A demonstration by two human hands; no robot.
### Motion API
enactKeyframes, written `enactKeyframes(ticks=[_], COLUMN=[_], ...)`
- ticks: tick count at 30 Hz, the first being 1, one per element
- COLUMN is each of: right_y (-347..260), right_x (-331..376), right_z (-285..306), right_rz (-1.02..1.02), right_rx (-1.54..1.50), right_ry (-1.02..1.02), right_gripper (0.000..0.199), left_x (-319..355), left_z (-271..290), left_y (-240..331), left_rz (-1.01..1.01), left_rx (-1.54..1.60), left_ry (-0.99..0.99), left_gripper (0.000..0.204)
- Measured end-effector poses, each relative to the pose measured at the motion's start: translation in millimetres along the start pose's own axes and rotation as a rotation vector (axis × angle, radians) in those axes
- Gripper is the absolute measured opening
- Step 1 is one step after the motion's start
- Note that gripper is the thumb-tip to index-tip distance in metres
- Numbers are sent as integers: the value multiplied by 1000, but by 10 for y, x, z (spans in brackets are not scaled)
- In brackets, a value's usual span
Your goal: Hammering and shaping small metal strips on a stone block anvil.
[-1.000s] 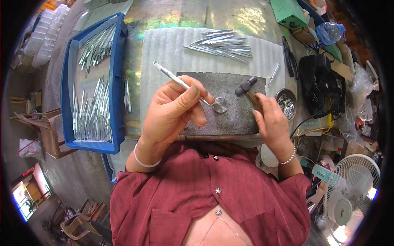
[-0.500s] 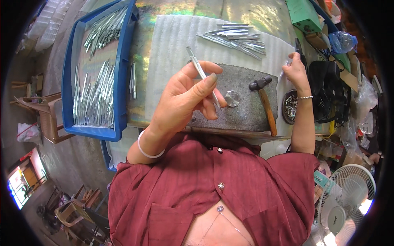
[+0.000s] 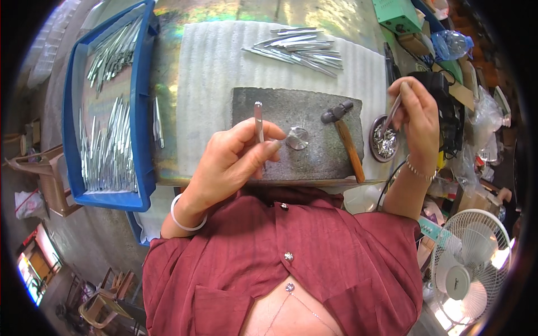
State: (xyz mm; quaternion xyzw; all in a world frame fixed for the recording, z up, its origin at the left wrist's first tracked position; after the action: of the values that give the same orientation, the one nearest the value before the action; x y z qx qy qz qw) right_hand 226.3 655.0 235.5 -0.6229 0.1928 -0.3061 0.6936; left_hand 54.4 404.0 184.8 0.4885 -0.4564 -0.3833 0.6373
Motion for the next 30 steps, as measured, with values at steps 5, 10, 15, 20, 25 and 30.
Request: enactKeyframes(ticks=[5,10,15,20,25,30], right_y=[-178,-32,-7,-95,-91,-44], right_x=[376,503,547,547,633,660], right_z=[-796,-1162,-1300,-1318,-1314,-1303], right_rz=[-100,-207,63,499,385,396], right_rx=[-213,-473,-361,16,16,-27], right_ry=[-395,-393,-286,-281,-209,-210], right_gripper=[15,9,11,12,12,11], left_x=[56,78,128,186,206,197], left_z=[-95,-167,-162,-207,-265,-306], left_y=[42,32,-17,4,36,55], left_rz=[-3,-188,-320,-328,-220,-273], left_rx=[60,-38,-33,-65,-15,6], left_ry=[-74,75,198,247,187,159], left_gripper=[23,23,24,23,20,12])
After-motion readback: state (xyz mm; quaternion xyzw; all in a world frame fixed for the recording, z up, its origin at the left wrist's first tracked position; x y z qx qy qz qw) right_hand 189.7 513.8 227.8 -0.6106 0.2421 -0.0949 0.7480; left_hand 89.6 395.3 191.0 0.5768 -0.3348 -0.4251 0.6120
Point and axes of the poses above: each hand's wrist, its own x-axis away from the middle knuckle, its own z-axis out of the back of the hand, y = z × x, the point moved 3 cm from there along -x, towards the middle knuckle, and after that the axes turned 13 degrees about -x, right-handed, at the moved point
